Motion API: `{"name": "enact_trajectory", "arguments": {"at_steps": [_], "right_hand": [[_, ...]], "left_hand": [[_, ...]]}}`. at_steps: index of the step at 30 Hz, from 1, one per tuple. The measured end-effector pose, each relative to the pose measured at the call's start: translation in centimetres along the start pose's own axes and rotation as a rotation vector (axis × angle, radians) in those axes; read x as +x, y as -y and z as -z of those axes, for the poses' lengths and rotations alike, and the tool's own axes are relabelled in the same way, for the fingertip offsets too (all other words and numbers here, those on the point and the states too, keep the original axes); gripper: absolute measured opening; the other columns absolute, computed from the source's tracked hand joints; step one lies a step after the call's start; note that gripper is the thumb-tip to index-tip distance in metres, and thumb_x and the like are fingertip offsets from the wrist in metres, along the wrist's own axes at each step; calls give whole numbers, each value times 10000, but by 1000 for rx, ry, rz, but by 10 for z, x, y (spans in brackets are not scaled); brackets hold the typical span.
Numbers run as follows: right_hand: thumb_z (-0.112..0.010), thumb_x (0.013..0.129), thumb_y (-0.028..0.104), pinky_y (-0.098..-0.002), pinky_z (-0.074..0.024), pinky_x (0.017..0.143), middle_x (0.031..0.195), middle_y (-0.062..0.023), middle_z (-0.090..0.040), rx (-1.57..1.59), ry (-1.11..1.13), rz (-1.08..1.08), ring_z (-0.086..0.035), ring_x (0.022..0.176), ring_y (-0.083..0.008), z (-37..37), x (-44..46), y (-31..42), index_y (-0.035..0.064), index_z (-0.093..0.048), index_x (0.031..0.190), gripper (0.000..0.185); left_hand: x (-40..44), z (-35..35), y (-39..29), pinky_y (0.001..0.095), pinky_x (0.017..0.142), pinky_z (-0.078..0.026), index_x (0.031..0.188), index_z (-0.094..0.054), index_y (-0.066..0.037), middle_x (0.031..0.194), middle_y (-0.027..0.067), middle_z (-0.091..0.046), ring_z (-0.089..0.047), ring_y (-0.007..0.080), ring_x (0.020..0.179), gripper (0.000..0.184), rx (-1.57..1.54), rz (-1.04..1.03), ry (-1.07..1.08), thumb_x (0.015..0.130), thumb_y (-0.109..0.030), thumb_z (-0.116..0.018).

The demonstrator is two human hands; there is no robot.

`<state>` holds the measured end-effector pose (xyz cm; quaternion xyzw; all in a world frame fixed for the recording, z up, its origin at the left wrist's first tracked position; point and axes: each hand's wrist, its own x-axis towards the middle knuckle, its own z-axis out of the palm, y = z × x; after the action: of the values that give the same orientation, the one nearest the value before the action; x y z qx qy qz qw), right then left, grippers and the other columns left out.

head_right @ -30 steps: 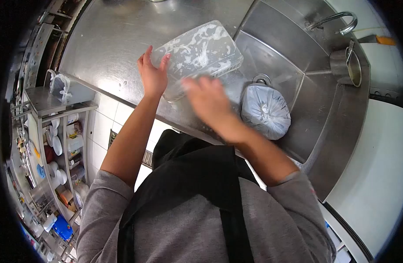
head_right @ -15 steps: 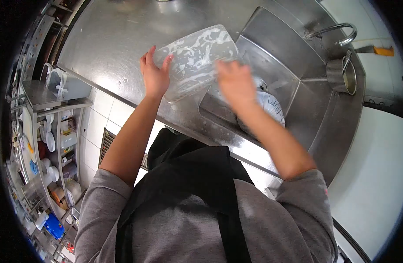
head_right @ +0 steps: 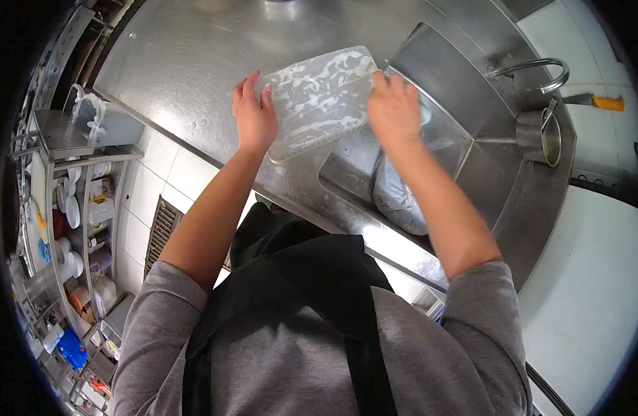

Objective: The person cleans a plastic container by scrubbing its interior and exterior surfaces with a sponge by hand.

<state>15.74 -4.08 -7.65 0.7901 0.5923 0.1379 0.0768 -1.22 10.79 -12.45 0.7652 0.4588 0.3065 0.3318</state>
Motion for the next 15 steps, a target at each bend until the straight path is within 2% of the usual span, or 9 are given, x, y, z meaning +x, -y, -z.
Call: {"name": "enact_trajectory", "arguments": {"at_steps": [1, 2, 4, 7, 8, 10, 11, 14, 15], "right_hand": [[-537, 804, 90, -434, -439, 825, 968, -145, -583, 2, 31, -27, -568, 882, -276, 3, 2, 4, 18, -592, 1113, 323], [-538, 813, 114, -445, -445, 828, 988, -131, -592, 140, -101, -82, -565, 892, -300, -11, 2, 28, 34, -604, 1105, 310], [-530, 825, 130, -446, -452, 823, 1007, -137, -604, 451, -30, -125, -566, 907, -322, 23, 3, 91, 63, -598, 1137, 327], [-518, 839, 122, -448, -456, 813, 1028, -152, -606, 423, -104, 5, -565, 914, -333, -1, 7, 86, 87, -583, 1176, 346], [-492, 861, 115, -458, -458, 832, 1056, -159, -601, 365, -15, -60, -566, 917, -332, -5, 12, 62, 93, -598, 1163, 321], [-493, 866, 108, -459, -454, 845, 1091, -132, -597, 140, -17, -35, -563, 940, -318, -10, 20, 0, 71, -602, 1157, 313], [-493, 866, 108, -459, -454, 845, 1091, -132, -597, 140, -19, -30, -563, 940, -318, -5, 24, 0, 71, -602, 1157, 313], [-515, 847, 98, -441, -446, 786, 1132, -58, -590, -1, 30, -98, -559, 959, -270, 9, 27, 25, 15, -630, 1032, 234], [-520, 846, 104, -438, -446, 782, 1140, -47, -590, 167, 7, -167, -557, 966, -267, 11, 28, 59, 17, -644, 1014, 226]], "left_hand": [[0, -1, -1, 438, 1035, -360, 1330, -483, -34, 1309, 216, -457, -441, 381, 1220, 384, 10, -8, 7, 971, -162, -525], [1, -1, -2, 438, 1035, -360, 1330, -483, -34, 1309, 216, -457, -441, 381, 1220, 384, 4, -8, 3, 971, -162, -525], [2, -2, 1, 453, 1030, -363, 1315, -492, -35, 1324, 199, -449, -431, 391, 1195, 380, -12, -8, 3, 952, -141, -532], [0, -3, 0, 452, 1028, -366, 1314, -494, -36, 1322, 198, -454, -433, 390, 1191, 374, 2, -12, -15, 953, -128, -523], [0, -2, -1, 452, 1028, -366, 1314, -494, -36, 1322, 198, -454, -433, 390, 1191, 374, 1, -13, -15, 953, -128, -523], [1, 1, -4, 446, 1037, -358, 1326, -481, -36, 1315, 220, -452, -437, 395, 1214, 367, -1, 9, 10, 974, -138, -500], [1, 1, -4, 446, 1037, -358, 1326, -481, -36, 1315, 220, -452, -437, 395, 1214, 367, -2, 12, 5, 974, -138, -500], [1, -3, -2, 449, 1033, -360, 1322, -486, -39, 1315, 215, -453, -438, 394, 1211, 361, -25, 9, -5, 973, -131, -497], [1, -4, 0, 447, 1038, -362, 1317, -490, -31, 1327, 204, -451, -426, 389, 1220, 364, -17, 2, -10, 964, -122, -503]]}}
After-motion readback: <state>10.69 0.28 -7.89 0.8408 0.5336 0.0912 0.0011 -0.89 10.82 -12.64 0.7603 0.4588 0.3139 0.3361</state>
